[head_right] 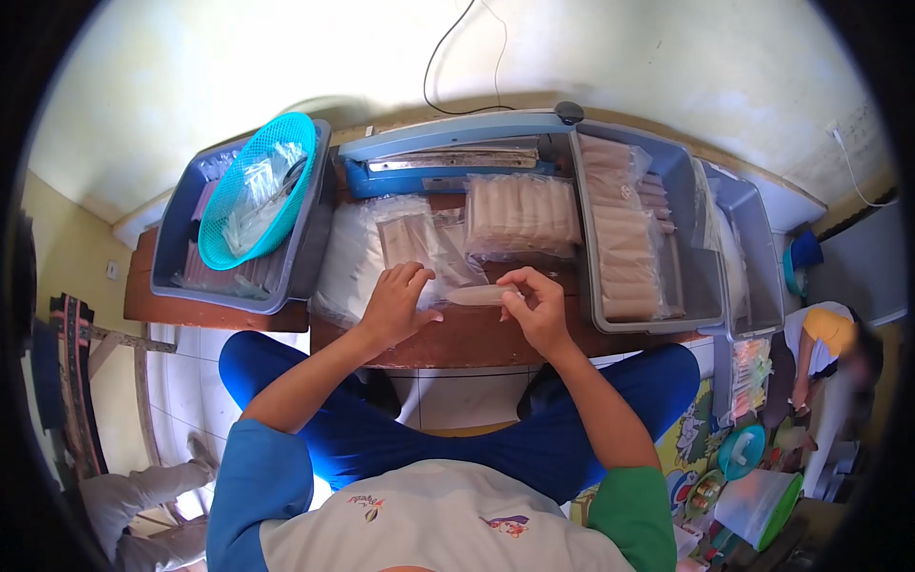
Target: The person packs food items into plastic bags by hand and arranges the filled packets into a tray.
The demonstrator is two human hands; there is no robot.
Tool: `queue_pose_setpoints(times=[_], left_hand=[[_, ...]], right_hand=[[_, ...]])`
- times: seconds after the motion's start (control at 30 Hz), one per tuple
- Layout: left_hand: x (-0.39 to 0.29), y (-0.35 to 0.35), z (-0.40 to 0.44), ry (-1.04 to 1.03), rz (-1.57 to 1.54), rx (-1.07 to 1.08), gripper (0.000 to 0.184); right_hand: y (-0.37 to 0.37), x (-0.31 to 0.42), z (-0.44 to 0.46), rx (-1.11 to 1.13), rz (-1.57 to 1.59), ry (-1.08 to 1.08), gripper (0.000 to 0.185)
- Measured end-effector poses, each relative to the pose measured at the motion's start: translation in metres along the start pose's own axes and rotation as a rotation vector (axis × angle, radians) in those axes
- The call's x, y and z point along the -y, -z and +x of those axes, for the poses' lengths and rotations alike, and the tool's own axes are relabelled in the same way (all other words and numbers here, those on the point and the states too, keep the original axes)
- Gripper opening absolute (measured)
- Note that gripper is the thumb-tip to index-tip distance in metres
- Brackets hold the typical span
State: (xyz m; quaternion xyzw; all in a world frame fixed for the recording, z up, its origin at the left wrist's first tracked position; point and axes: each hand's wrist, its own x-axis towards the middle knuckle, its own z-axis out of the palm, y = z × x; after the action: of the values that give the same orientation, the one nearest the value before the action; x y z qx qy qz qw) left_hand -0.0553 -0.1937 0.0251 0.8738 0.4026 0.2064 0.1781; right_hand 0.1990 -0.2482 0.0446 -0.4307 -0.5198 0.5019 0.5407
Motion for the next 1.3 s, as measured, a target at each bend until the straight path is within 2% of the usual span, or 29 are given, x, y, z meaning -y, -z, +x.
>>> queue_pose_setpoints(times=[0.07,0.27,0.33,0.37,0.43,0.5,0.57,0.67,0.7,1.03,1.1,1.3], left_hand=[[0.003,-0.006,-0.003,0.004,0.061,-0.008,0.054],[0.012,-0.019,-0.001,-0.041,0.190,-0.022,0.039],[0.013,-0.021,0.002,-0.066,0.219,-0.038,0.024],[0.013,-0.022,0.003,-0.068,0.218,-0.037,0.024],[0.011,-0.020,0.005,-0.024,0.140,-0.132,0.012],[0.011,-0.016,0.007,-0.011,0.110,-0.161,0.010],[0.012,-0.012,0.008,0.003,0.080,-0.192,0.009],[0.012,-0.010,0.008,0.029,0.009,-0.205,0.010],[0.012,-0.009,0.008,0.026,-0.011,-0.217,0.010],[0.012,0.000,0.006,0.032,-0.094,-0.230,0.010],[0.013,0.001,0.006,0.022,-0.089,-0.241,0.010],[0.016,0.004,0.006,0.007,-0.092,-0.269,0.009]], right_hand=[[0.001,-0.003,0.000,0.000,-0.020,0.053,0.011],[0.003,-0.012,-0.002,0.048,-0.101,0.014,0.012],[0.004,-0.016,-0.005,0.051,-0.141,0.038,0.012],[0.003,-0.018,-0.007,0.057,-0.182,0.063,0.012],[-0.002,-0.020,-0.011,0.034,-0.170,0.081,0.013],[-0.008,-0.020,-0.013,0.014,-0.157,0.099,0.015],[-0.014,-0.017,-0.014,0.082,-0.495,0.356,0.021],[-0.029,-0.030,-0.024,0.055,-0.568,0.454,0.023],[-0.032,-0.035,-0.027,0.064,-0.577,0.479,0.029],[-0.071,-0.064,-0.018,-0.036,-0.759,0.524,0.024],[-0.078,-0.067,-0.009,-0.097,-0.873,0.569,0.025],[-0.095,-0.066,0.006,-0.186,-0.865,0.546,0.026]])
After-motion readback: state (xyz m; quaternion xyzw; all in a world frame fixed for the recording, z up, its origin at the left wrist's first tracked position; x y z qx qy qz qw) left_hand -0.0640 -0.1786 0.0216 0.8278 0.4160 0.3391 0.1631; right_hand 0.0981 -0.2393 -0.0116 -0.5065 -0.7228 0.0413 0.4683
